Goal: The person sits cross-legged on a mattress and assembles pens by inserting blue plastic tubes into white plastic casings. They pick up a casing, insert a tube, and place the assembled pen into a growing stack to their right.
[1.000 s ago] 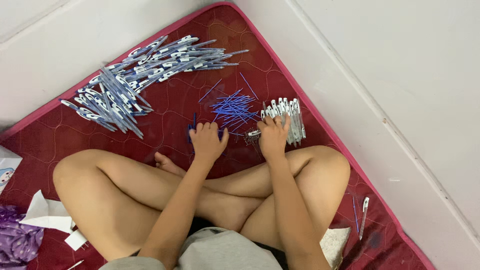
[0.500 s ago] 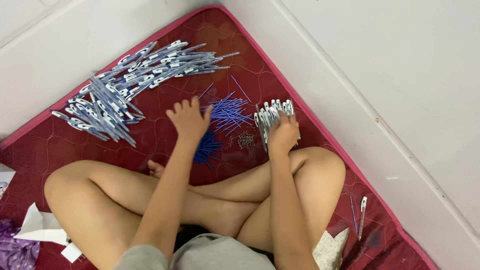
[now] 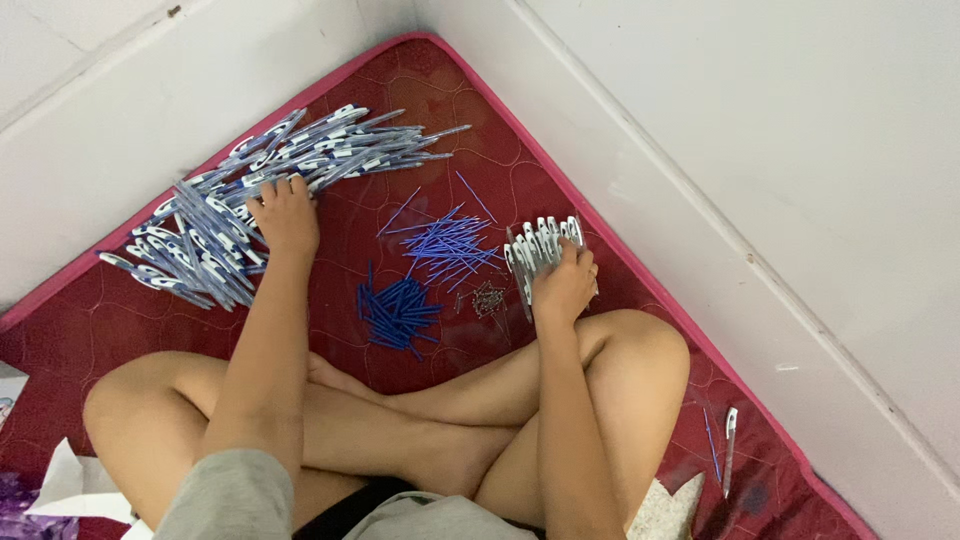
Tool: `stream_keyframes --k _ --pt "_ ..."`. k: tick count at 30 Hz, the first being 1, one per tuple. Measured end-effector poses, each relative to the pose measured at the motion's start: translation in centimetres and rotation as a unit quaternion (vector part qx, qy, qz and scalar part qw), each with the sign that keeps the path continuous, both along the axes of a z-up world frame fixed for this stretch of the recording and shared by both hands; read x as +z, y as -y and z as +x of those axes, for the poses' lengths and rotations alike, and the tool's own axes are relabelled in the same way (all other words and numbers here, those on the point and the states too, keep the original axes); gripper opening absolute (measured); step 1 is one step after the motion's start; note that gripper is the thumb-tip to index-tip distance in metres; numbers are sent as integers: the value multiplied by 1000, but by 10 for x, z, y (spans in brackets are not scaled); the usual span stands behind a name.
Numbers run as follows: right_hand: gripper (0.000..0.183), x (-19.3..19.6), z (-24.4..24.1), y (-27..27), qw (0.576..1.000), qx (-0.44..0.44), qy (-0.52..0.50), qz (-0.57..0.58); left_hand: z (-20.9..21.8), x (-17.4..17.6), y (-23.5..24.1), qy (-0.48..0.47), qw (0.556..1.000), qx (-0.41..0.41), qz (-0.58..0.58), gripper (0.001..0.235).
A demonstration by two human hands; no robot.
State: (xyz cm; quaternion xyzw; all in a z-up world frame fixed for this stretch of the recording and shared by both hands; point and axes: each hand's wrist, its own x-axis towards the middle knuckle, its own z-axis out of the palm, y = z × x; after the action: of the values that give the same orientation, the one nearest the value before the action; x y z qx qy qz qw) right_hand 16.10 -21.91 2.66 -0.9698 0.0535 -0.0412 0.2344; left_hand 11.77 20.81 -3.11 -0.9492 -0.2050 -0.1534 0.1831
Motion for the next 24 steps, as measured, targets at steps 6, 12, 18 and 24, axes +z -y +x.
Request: stream_keyframes --k 6,12,18,24 --pt "44 -15 0 5 999 4 47 22 -23 -5 -2 93 992 -74 49 49" --pt "59 10 -34 -34 923 263 275 -54 -70 35 70 -2 987 -154 41 15" --pt "55 -24 -73 -66 859 465 213 -28 -118 47 169 63 939 -280 -188 23" --pt "34 -23 -65 -50 885 458 0 87 -122 51 178 6 912 -196 -361 20"
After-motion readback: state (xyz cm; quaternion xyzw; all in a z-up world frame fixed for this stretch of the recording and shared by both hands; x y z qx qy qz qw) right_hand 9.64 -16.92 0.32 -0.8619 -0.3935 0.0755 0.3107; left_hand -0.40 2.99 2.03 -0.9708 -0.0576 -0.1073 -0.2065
